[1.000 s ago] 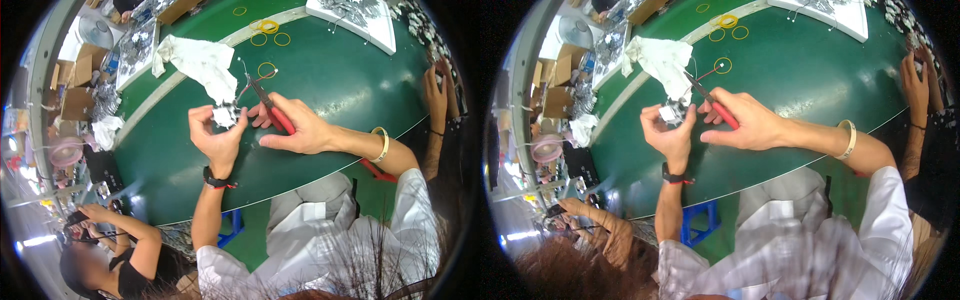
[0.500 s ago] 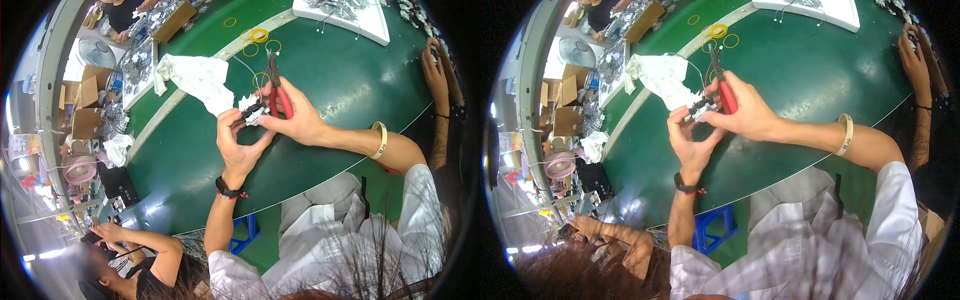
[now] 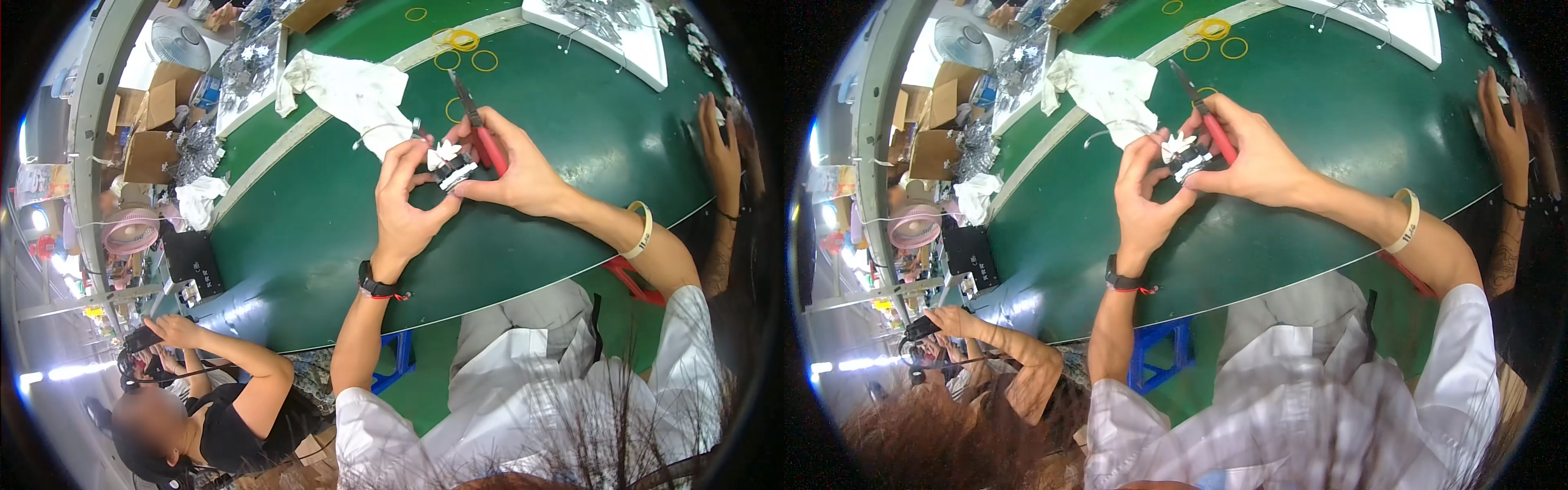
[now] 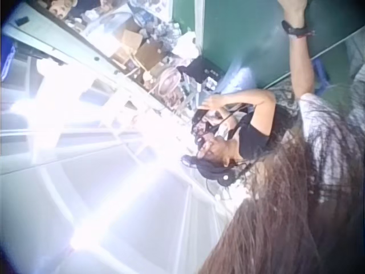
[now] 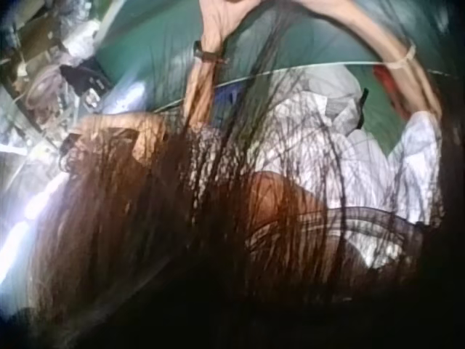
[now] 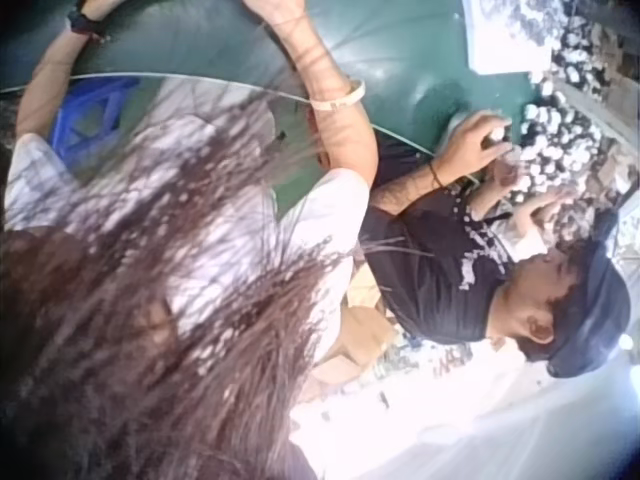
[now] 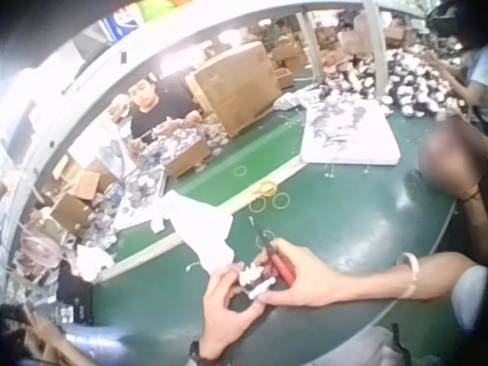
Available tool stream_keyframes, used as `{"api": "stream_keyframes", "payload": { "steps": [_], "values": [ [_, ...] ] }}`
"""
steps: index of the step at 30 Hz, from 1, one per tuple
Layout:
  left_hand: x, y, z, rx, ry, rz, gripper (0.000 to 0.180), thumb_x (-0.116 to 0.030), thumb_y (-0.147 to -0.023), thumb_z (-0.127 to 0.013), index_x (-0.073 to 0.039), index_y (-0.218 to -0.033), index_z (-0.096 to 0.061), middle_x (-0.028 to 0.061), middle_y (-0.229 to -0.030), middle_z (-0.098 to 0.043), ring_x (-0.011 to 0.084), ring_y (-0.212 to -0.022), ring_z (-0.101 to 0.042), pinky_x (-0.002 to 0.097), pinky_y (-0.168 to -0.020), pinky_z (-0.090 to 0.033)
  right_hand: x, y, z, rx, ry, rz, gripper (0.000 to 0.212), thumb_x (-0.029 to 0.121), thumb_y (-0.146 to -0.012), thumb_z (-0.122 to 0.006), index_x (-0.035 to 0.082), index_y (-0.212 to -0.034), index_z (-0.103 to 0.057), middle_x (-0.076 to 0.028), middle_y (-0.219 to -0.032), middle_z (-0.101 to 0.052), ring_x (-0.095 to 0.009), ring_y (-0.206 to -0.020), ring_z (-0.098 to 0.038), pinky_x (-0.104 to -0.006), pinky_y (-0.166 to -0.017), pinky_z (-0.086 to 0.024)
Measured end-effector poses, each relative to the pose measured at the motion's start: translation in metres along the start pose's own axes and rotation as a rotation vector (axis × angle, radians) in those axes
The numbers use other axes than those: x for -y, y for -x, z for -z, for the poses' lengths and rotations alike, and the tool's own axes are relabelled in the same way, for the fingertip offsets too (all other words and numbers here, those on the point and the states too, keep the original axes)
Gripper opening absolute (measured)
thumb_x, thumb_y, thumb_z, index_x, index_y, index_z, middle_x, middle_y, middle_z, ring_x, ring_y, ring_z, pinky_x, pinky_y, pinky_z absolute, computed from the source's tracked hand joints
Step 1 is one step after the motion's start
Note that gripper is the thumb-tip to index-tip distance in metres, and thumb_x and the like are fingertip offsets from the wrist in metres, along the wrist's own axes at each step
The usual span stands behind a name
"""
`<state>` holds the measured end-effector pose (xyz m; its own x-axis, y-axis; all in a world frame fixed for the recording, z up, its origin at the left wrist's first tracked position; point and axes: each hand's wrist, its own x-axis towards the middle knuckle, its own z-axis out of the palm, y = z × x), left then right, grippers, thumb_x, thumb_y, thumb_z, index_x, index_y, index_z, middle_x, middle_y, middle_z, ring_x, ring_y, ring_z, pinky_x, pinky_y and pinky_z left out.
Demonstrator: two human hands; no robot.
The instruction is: Assembling and inspecting small electronic components on a production line.
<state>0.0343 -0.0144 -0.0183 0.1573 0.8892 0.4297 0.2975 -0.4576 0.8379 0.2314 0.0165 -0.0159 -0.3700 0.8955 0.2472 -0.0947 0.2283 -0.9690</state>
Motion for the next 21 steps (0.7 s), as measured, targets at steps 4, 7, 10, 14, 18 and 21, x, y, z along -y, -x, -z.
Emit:
{"api": "stream_keyframes", "payload": {
  "steps": [4, 7, 10, 14, 18, 21],
  "values": [
    [-0.001, 0.004, -0.001, 0.026, 0.066, 0.056, 0.064, 0.003, -0.069, -0.081, 0.007, -0.128, -0.058, 0.0146, -0.129, -0.056, 0.0206, -0.109, -0.064, 0.0316, -0.083, -0.06, -0.002, 0.003, -0.002, 0.003, 0.01, 0.028, 0.052, 0.015, -0.071, -0.085, 0.004, -0.114, -0.057, -0.007, -0.094, -0.059, -0.015, -0.086, -0.059, -0.0303, -0.079, -0.051],
    [0.004, 0.004, 0.0, -0.056, 0.139, 0.055, 0.062, 0.006, -0.072, -0.08, 0.008, -0.131, -0.059, 0.0116, -0.119, -0.056, 0.0173, -0.103, -0.063, 0.0272, -0.079, -0.059, 0.004, 0.005, 0.002, -0.004, 0.143, 0.068, 0.049, 0.008, -0.078, -0.081, 0.004, -0.117, -0.052, -0.005, -0.115, -0.058, -0.012, -0.095, -0.051, -0.0288, -0.088, -0.046],
    [0.001, 0.002, 0.001, -0.022, 0.141, 0.053, 0.064, 0.005, -0.07, -0.08, 0.005, -0.131, -0.061, 0.0099, -0.111, -0.058, 0.0145, -0.094, -0.063, 0.0262, -0.075, -0.058, 0.007, 0.002, 0.006, -0.013, 0.136, 0.144, 0.049, 0.011, -0.079, -0.081, 0.002, -0.118, -0.053, -0.006, -0.111, -0.06, -0.013, -0.094, -0.053, -0.0302, -0.09, -0.047],
    [-0.003, 0.002, 0.0, 0.069, -0.127, -0.126, 0.062, -0.001, -0.064, -0.083, 0.0, -0.124, -0.068, 0.0088, -0.097, -0.063, 0.0163, -0.081, -0.065, 0.0274, -0.072, -0.056, 0.011, -0.006, 0.002, -0.003, 0.107, 0.053, 0.045, 0.011, -0.081, -0.082, 0.002, -0.116, -0.054, -0.004, -0.108, -0.061, -0.011, -0.092, -0.054, -0.0278, -0.087, -0.049],
    [-0.003, 0.002, -0.001, 0.027, 0.082, 0.041, 0.059, 0.005, -0.071, -0.08, 0.004, -0.128, -0.064, 0.0098, -0.112, -0.059, 0.0166, -0.097, -0.066, 0.0293, -0.082, -0.059, -0.001, -0.013, 0.013, -0.102, -0.075, -0.004, 0.043, 0.024, -0.083, -0.08, 0.001, -0.11, -0.056, -0.006, -0.103, -0.064, -0.013, -0.094, -0.061, -0.0295, -0.086, -0.05],
    [0.001, 0.001, 0.006, -0.036, 0.439, 0.1, 0.062, 0.011, -0.078, -0.073, 0.013, -0.137, -0.052, 0.0102, -0.12, -0.055, 0.0218, -0.113, -0.061, 0.0336, -0.093, -0.056, 0.005, -0.011, 0.024, -0.109, -0.079, 0.008, 0.036, 0.021, -0.087, -0.07, 0.0, -0.11, -0.054, -0.01, -0.102, -0.062, -0.02, -0.093, -0.061, -0.0331, -0.089, -0.049]
  ]
}}
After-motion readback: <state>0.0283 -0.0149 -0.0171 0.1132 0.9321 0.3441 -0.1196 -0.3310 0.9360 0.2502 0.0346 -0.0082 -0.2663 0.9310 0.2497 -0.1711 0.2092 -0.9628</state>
